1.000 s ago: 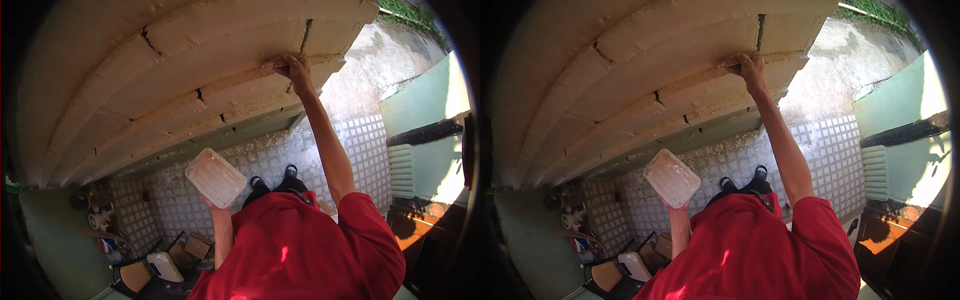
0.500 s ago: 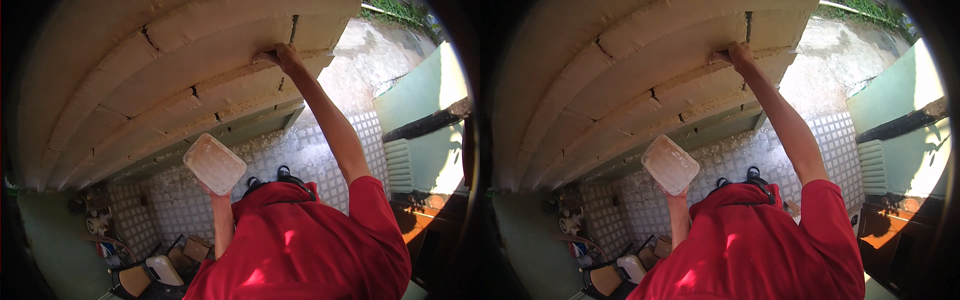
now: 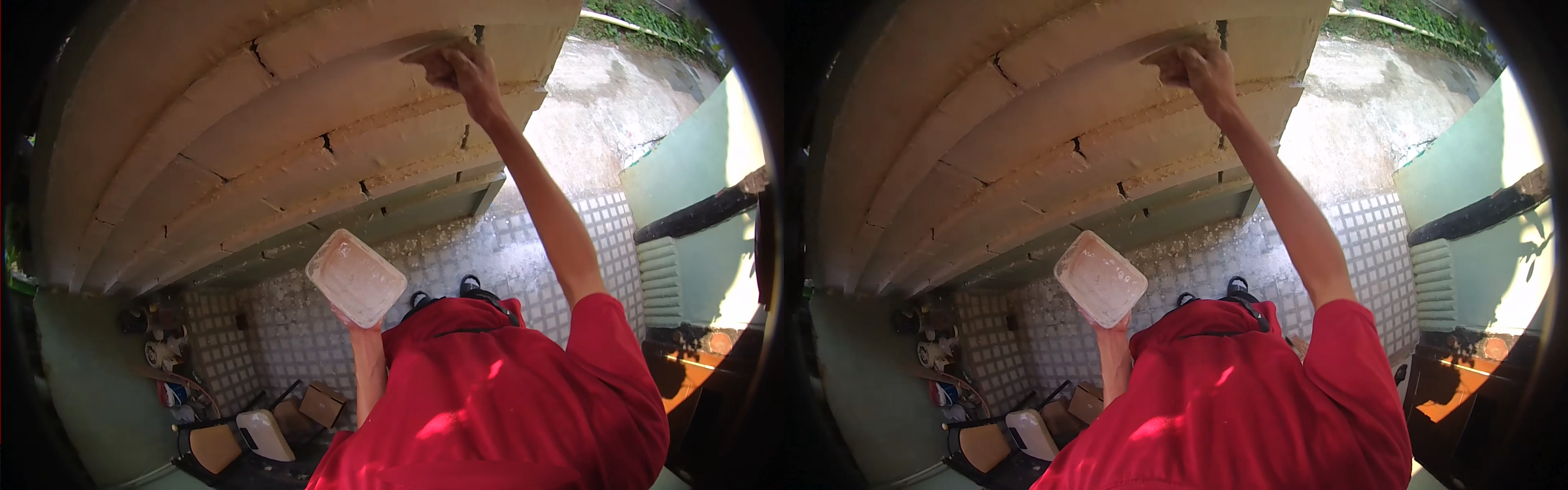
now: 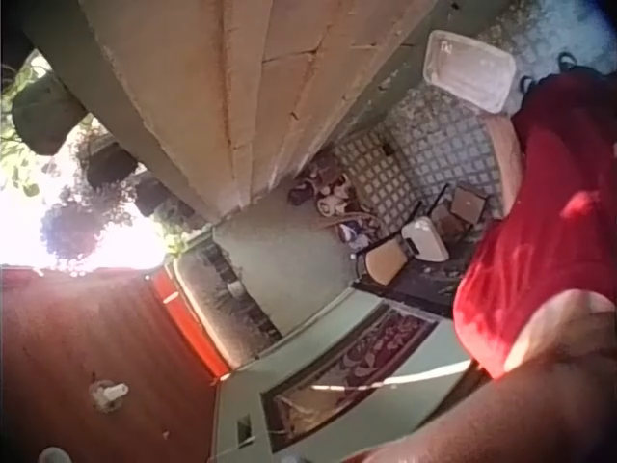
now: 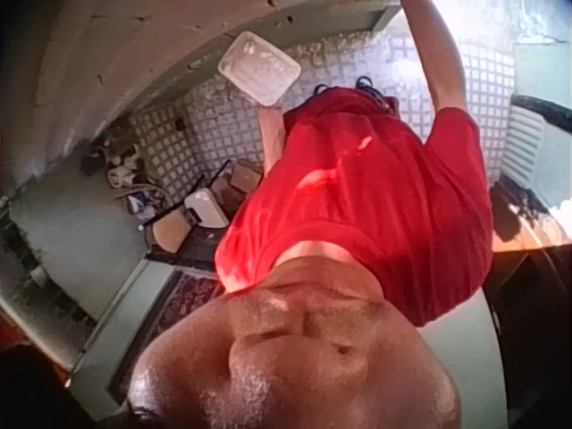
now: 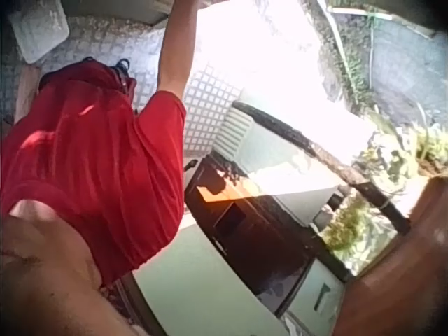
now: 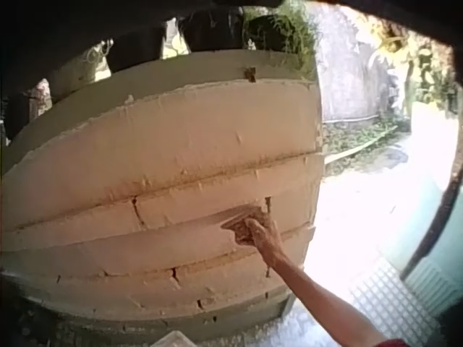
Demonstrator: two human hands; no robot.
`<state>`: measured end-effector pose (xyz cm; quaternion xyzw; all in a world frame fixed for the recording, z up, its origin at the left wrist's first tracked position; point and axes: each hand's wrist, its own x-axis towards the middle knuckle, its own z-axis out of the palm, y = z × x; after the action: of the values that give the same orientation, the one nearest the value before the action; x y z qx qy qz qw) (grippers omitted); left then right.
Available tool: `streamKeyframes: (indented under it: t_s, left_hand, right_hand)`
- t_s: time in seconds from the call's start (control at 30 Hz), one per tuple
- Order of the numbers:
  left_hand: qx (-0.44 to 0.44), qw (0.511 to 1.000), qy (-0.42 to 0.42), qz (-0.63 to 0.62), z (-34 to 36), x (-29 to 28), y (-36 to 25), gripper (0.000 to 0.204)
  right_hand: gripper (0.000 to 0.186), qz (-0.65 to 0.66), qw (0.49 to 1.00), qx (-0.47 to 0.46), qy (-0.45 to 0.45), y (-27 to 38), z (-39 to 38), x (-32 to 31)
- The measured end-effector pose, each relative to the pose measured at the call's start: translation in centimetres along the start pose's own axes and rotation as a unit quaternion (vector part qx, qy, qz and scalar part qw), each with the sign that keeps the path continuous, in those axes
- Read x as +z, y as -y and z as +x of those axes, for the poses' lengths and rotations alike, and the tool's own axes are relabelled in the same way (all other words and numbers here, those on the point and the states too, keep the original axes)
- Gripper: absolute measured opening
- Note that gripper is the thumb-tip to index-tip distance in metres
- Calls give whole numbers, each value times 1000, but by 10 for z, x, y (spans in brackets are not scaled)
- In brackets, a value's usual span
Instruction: Applying and smoothing white filler material into cracks and gaps on a brick wall using a putty knife.
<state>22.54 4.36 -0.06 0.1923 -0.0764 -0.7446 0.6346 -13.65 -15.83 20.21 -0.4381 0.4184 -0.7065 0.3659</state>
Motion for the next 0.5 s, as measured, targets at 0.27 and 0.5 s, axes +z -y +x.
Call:
streamKeyframes:
  t_s: [0.27,0.5]
  left_hand:
    - [15,1000,-15,-3,2,-4,-2,60]
    - [30,998,-32,33,15,14,-3,62]
  right_hand:
    - [24,90,978,92,-161,-73,-28,-29]
    - [23,46,980,99,-168,-51,17,-6]
